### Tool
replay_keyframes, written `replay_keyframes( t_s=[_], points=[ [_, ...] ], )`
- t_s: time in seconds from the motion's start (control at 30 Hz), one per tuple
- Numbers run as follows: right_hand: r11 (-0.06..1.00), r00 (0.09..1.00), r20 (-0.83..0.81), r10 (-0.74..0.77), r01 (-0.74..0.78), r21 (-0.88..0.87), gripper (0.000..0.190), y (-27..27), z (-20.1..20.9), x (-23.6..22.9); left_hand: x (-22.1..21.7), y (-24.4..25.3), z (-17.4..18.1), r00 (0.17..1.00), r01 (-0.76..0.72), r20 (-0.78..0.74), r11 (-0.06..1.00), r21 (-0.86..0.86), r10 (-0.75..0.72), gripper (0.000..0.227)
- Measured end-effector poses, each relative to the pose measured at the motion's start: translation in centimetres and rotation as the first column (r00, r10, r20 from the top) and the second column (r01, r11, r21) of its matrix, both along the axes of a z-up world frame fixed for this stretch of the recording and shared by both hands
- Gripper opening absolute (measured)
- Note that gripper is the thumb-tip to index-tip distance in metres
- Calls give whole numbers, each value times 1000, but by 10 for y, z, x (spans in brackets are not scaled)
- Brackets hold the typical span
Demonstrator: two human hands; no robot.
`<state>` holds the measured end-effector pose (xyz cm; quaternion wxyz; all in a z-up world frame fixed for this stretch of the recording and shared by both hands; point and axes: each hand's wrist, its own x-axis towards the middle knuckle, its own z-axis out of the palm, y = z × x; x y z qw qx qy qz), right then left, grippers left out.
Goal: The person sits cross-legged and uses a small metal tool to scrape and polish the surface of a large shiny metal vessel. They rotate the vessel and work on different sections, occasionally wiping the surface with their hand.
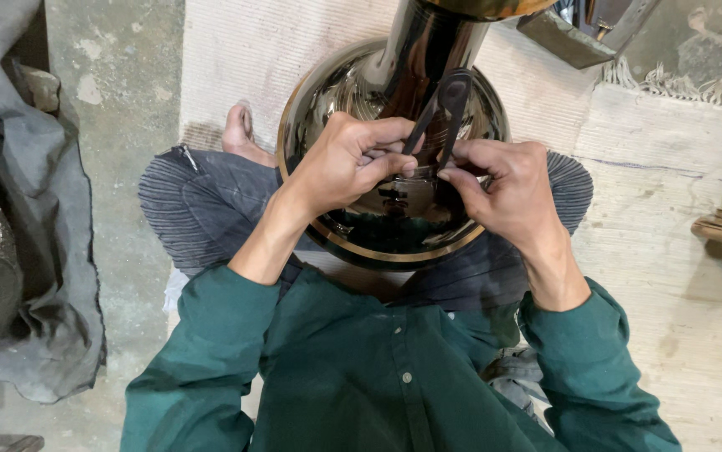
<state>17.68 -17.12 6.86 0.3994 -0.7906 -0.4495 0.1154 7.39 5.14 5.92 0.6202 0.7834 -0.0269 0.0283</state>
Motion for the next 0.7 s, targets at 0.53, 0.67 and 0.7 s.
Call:
replay_keyframes(
  t_s=[0.53, 0.67, 0.7],
  points=[
    [912, 938, -203, 280, -195, 360, 92, 50, -36, 97, -27, 10, -23, 976, -163, -208, 827, -538, 57, 15],
    [948, 921, -305, 242, -157, 278, 82, 68, -46, 105, -30, 6, -27, 985, -112, -172, 807, -580, 13, 15],
    [950, 923, -326, 203, -105, 295, 80, 70, -49, 100, -28, 4, -28, 989, -90, -147, 794, -602, 0, 15]
  ],
)
